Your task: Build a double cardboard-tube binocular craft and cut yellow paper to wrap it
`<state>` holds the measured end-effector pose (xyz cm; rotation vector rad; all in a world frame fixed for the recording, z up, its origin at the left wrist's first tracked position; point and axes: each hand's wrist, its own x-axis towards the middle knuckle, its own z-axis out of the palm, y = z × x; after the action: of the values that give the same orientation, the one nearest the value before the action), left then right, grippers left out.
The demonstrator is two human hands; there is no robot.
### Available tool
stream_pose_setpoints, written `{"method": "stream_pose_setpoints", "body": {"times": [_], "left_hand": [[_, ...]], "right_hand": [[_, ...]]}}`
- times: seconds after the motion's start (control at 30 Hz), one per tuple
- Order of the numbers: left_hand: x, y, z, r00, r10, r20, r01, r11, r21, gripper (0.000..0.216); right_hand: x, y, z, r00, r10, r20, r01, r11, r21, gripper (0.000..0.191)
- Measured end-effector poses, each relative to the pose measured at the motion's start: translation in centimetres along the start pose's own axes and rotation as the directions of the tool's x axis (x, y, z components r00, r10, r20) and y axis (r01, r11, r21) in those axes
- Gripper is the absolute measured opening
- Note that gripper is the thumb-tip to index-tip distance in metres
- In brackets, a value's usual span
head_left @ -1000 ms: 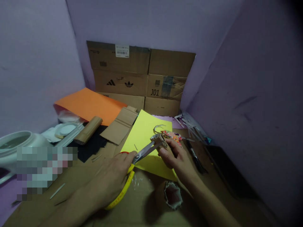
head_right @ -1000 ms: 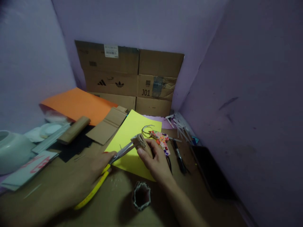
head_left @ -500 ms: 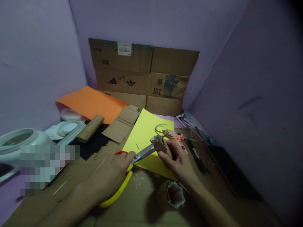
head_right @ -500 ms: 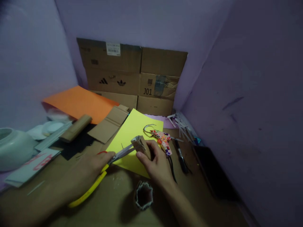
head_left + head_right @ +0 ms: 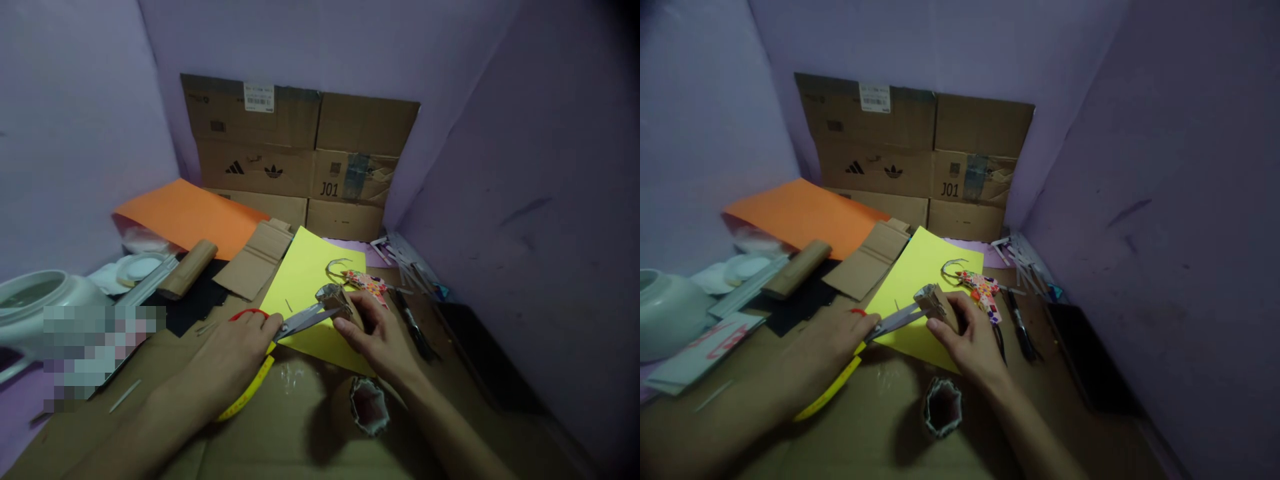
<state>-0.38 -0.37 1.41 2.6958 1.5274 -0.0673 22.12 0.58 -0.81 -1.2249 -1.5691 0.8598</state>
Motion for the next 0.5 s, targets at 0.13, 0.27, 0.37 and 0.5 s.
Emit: {"method": "stream_pose_setpoints", "body": {"times": [0.13, 0.27, 0.37, 0.5], "left_hand": [[0.03, -0.03, 0.09, 1.000, -0.013, 0.020, 0.012, 1.000, 0.024, 0.033], [-0.13, 0.05, -0.10, 0.998, -0.048, 0.028, 0.047, 0.998, 0.044, 0.027], [-0.35, 0.02, -0.20, 0.999, -0.044, -0.003, 0.044, 0.999, 0.016, 0.022], [-0.53, -0.03, -0.24, 0.998, -0.066, -0.006, 0.066, 0.997, -0.037, 0.019]], "right_hand": [[-0.14, -0.11, 0.02, 1.000, -0.005, 0.001, 0.005, 1.000, -0.022, 0.022], [-0.21, -0.27, 0.14, 1.000, 0.010, -0.012, -0.010, 1.000, -0.017, 0.021], [-0.25, -0.38, 0.21, 1.000, 0.013, -0.023, -0.013, 1.000, -0.012, 0.021], [-0.24, -0.32, 0.20, 0.999, 0.020, -0.038, -0.020, 1.000, -0.001, 0.021]]}}
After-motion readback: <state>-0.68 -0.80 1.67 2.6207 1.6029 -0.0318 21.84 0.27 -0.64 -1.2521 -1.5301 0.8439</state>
